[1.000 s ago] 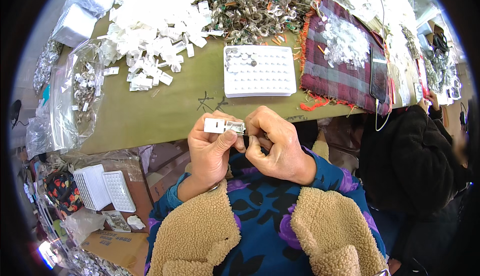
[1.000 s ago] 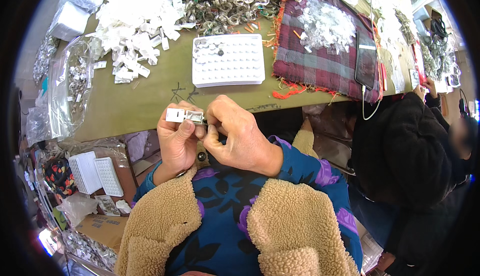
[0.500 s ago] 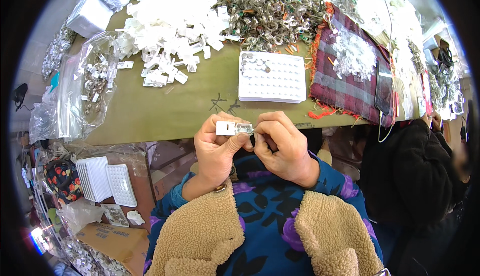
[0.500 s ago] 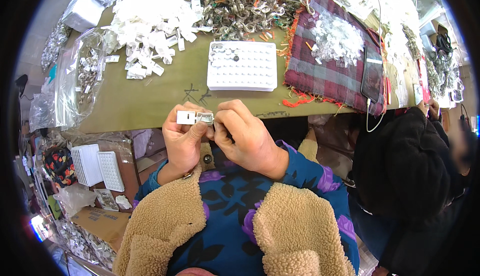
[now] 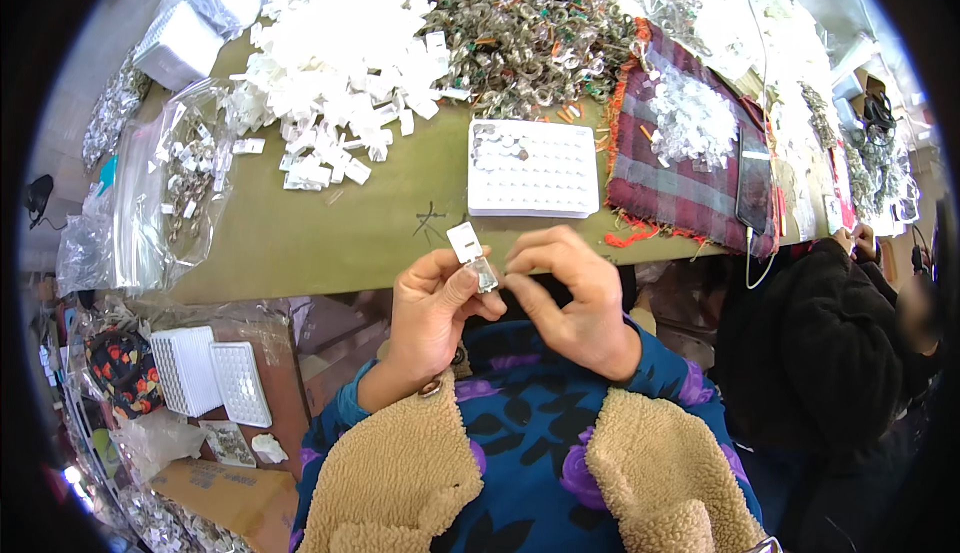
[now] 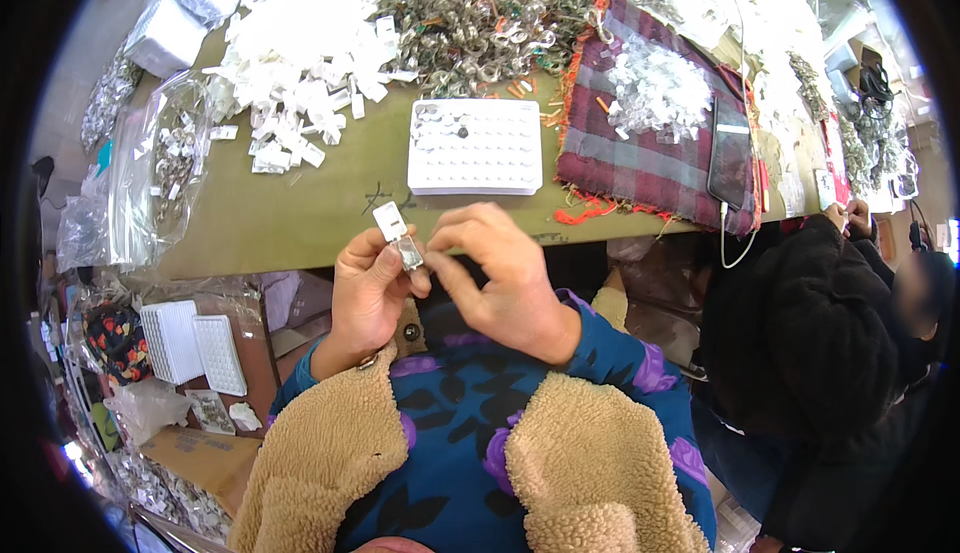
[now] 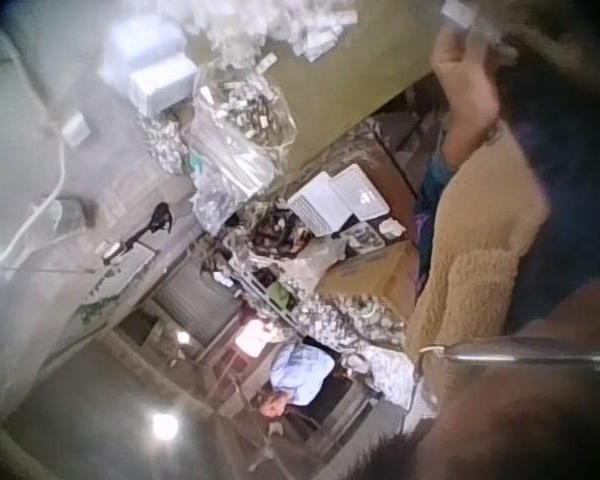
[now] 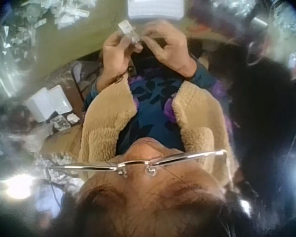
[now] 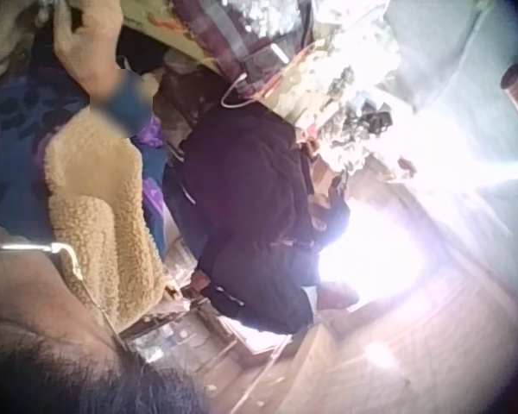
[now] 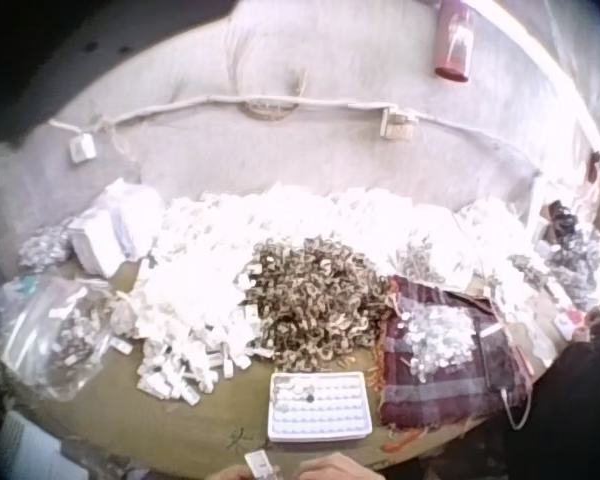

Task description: The person repeatedly picks small white plastic housings and green circuit boards from a table, inserts the boards into the housings, and places the assembled units into a white tray. The person handles items one at a time and continues the cycle throughout the clip.

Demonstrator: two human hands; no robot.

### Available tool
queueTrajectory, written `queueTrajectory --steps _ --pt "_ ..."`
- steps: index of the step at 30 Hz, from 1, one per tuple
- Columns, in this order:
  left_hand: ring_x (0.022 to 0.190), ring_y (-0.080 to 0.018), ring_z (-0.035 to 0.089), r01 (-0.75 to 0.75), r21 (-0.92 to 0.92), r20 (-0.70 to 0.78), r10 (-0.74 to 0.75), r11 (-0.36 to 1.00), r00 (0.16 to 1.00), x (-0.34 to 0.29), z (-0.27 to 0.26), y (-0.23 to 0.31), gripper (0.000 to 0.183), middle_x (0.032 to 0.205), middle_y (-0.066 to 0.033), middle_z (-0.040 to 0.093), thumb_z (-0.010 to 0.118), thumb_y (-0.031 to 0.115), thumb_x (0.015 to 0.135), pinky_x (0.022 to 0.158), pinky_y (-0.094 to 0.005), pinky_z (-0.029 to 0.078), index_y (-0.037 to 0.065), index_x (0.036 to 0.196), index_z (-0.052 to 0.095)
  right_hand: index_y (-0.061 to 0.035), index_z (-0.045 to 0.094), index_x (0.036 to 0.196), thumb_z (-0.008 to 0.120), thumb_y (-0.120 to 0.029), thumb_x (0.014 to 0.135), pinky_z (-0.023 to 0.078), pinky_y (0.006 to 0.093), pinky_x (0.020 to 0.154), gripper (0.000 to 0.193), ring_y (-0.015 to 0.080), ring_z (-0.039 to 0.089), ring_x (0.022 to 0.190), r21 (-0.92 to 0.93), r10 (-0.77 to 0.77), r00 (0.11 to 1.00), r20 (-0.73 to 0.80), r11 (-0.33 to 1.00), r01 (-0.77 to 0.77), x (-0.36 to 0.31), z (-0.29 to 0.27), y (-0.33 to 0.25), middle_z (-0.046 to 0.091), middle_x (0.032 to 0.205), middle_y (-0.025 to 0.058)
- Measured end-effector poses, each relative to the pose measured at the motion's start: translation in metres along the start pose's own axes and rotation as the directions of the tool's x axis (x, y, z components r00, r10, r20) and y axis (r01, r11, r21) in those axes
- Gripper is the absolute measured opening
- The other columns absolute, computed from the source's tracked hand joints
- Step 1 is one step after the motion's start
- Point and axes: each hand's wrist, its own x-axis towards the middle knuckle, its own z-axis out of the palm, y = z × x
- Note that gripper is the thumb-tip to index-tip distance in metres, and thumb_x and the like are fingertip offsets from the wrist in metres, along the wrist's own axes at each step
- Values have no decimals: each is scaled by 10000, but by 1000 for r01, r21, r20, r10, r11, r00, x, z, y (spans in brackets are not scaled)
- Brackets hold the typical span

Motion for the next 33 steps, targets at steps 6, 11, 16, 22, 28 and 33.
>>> queueTrajectory --steps 6,11,16,22,28,33 --pt "770 -170 691 -12 290 -31 22 957 999 1 4 -3 213 898 -132 712 659 -9 912 701 -288 593 -87 1110 652 -11 597 859 724 57 729 502 315 586 194 226 628 660 -80 66 996 59 995 -61 8 5 2 589 766 101" --pt "747 -206 707 15 242 14 -18 970 1000 11 -4 5 239 923 -168 708 679 42 913 671 -307 608 -72 1119 641 10 640 888 696 47 795 517 333 607 115 299 650 685 -9 74 996 48 997 -73 25 -9 16 633 815 143" --pt "708 -211 693 -47 187 29 42 981 999 27 -10 13 291 943 -201 699 685 104 920 615 -305 596 -56 1157 629 -4 692 1048 646 67 762 520 373 660 298 304 625 771 -411 -90 996 -15 909 76 63 -20 58 593 906 133" --pt "655 -207 664 -26 175 26 22 984 999 36 -17 14 301 949 -213 696 696 106 911 589 -313 577 -59 1154 630 -9 666 991 659 27 746 509 384 718 248 294 609 837 -515 -100 991 87 847 131 67 -14 73 581 922 116" --pt "724 -192 689 28 36 16 -29 999 999 40 -20 17 257 997 -200 697 692 46 902 658 -308 606 -71 1120 623 1 619 1022 649 51 784 531 404 670 245 340 632 805 -398 -18 1000 20 917 24 79 -23 68 591 953 131" --pt "736 -190 667 44 19 -19 -43 999 999 42 -16 19 287 1023 -185 684 650 89 940 623 -314 579 -45 1189 606 -6 647 1126 608 34 750 543 385 698 380 313 633 831 -558 -93 985 144 814 158 84 -23 74 585 969 121"
